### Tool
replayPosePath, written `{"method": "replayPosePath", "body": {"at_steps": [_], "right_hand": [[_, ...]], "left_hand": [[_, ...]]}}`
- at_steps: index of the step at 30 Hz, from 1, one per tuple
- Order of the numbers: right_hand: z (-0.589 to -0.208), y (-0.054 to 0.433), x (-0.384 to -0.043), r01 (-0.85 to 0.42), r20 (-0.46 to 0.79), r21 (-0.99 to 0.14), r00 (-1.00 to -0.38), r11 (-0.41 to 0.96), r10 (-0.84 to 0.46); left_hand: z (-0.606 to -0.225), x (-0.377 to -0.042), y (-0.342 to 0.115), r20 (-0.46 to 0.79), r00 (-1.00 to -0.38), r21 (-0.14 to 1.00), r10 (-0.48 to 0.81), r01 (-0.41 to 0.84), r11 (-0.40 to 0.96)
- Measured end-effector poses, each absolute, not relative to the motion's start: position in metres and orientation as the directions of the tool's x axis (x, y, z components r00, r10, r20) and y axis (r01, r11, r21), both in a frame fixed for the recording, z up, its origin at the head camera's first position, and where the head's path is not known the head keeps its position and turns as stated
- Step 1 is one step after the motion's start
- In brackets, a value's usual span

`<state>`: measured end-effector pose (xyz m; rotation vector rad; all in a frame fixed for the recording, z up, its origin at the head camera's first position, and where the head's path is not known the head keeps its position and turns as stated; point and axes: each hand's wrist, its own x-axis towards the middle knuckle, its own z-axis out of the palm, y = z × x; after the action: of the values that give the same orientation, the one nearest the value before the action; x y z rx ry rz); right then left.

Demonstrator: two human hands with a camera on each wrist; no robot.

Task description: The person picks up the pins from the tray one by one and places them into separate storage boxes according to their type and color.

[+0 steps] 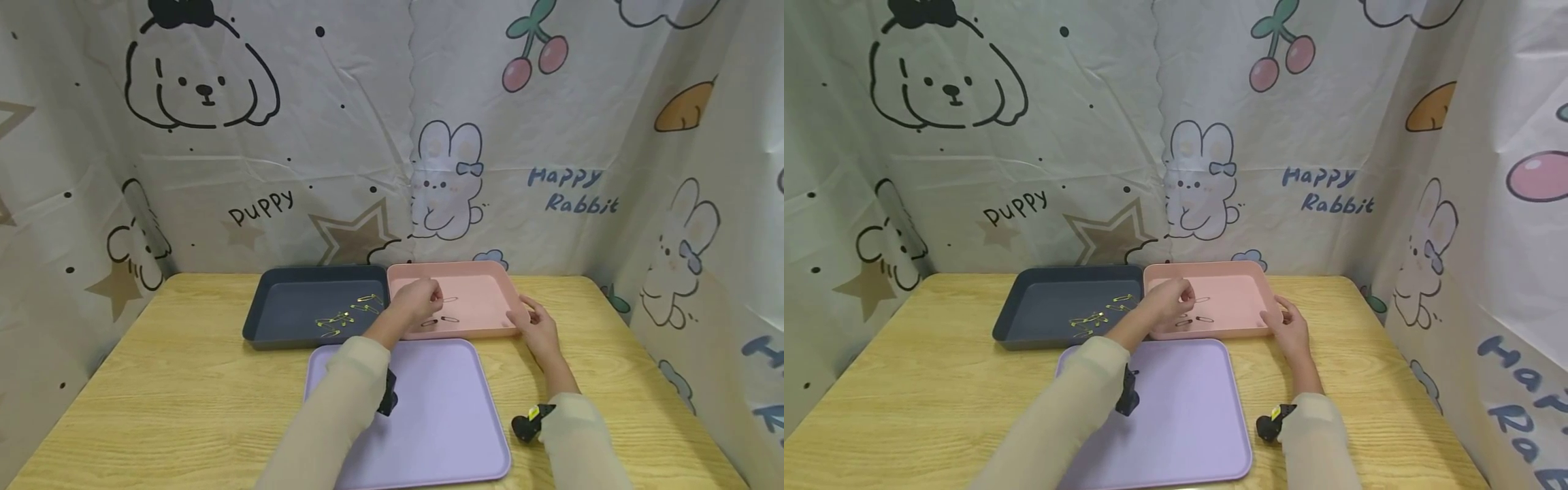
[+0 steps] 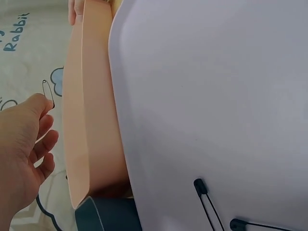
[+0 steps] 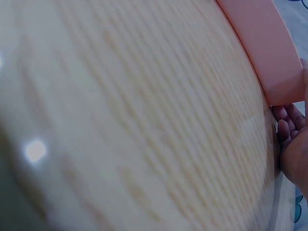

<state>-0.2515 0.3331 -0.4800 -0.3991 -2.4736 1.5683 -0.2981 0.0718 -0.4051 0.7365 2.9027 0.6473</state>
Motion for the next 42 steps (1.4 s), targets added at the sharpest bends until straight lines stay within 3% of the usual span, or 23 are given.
{"method": "replayPosePath", "body": {"at_steps": [15, 25, 42], "right_hand": [[-0.478, 0.326, -0.255, 0.136, 0.006, -0.903, -0.945, 0.408, 0.327], [-0.481, 0.326, -0.257, 0.117, 0.026, -0.904, -0.945, 0.412, 0.326], [-0.477, 0.328, -0.248, 0.132, 0.019, -0.892, -0.945, 0.433, 0.326]], "left_hand": [[-0.409, -0.299, 0.06, 0.041, -0.906, 0.488, 0.421, 0.386, 0.783], [-0.414, -0.304, 0.046, 0.0, -0.907, 0.476, 0.422, 0.371, 0.798], [-0.416, -0.294, 0.012, 0.025, -0.869, 0.494, 0.494, 0.44, 0.75]]}}
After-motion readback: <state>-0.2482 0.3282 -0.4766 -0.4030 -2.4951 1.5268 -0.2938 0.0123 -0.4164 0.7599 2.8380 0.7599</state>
